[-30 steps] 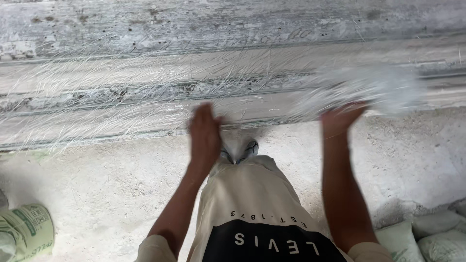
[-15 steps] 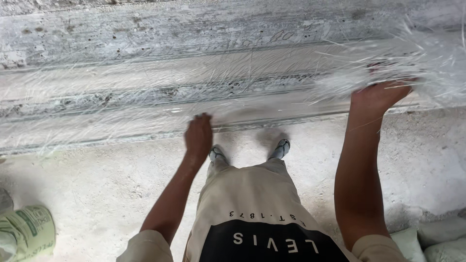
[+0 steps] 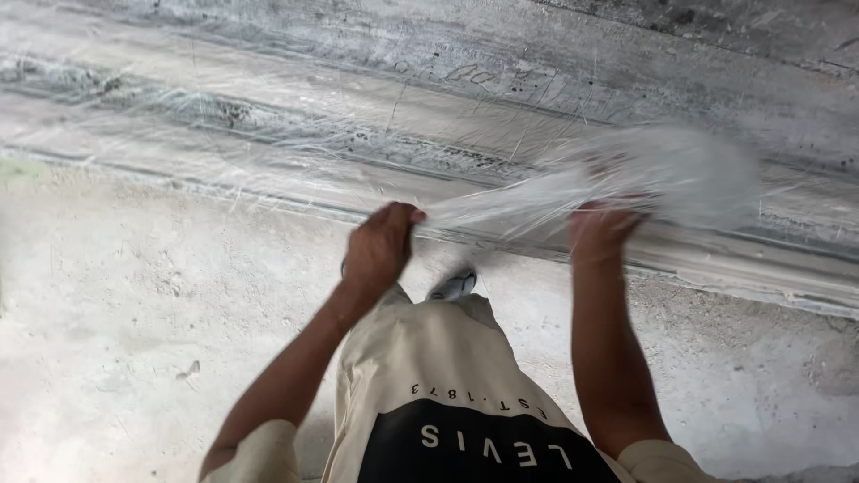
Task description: The person handles a bundle of white fiberglass strands, pulling and spreading the fibers along the channels of a long mold. They then scoop white paste from a bucket with a small container, spread the paste over the fibers in the mold, and press and smooth the mixture along the channels by hand.
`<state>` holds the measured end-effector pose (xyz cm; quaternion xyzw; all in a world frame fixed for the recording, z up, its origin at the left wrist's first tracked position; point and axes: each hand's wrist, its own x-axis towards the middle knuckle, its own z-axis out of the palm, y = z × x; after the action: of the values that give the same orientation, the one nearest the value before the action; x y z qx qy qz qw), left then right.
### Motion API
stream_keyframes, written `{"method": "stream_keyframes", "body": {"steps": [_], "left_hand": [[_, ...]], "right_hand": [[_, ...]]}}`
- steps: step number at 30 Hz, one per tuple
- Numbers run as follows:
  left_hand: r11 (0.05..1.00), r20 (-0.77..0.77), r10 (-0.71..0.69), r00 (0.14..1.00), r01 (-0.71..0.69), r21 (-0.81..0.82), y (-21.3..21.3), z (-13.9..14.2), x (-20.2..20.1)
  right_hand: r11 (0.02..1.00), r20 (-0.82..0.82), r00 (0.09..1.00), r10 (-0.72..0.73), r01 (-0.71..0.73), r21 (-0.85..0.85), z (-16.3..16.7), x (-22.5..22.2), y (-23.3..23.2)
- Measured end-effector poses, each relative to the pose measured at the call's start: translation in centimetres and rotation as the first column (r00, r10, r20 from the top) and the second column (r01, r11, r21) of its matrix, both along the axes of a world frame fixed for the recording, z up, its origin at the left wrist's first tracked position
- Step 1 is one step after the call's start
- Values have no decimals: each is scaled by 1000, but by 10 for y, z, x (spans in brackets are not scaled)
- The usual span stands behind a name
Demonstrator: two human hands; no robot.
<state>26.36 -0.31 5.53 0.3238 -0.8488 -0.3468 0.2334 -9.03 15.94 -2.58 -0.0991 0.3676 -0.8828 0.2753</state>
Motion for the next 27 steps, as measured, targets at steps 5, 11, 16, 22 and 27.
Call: {"method": "stream_keyframes", "body": {"steps": [5, 11, 16, 22, 27], "left_hand": [[979, 322, 93, 942, -28, -201, -51, -20, 22], [971, 194, 143, 971, -100, -216, -17, -9, -2], [874, -152, -153, 977, 205, 441, 55, 4, -52], [990, -118, -142, 983, 143, 4, 21, -16, -27], [996, 171, -91, 981, 94, -11, -22, -49, -28]], "right_hand": [[981, -105, 979, -177, 168, -94, 43, -67, 27], [425, -840, 431, 329, 727, 539, 11, 12, 38], [608, -654, 695, 299, 390, 692, -34, 106, 7], [938, 5, 941, -339, 337, 77, 6, -7, 45], [820, -70, 819, -570, 572, 20, 64, -82, 100]]}}
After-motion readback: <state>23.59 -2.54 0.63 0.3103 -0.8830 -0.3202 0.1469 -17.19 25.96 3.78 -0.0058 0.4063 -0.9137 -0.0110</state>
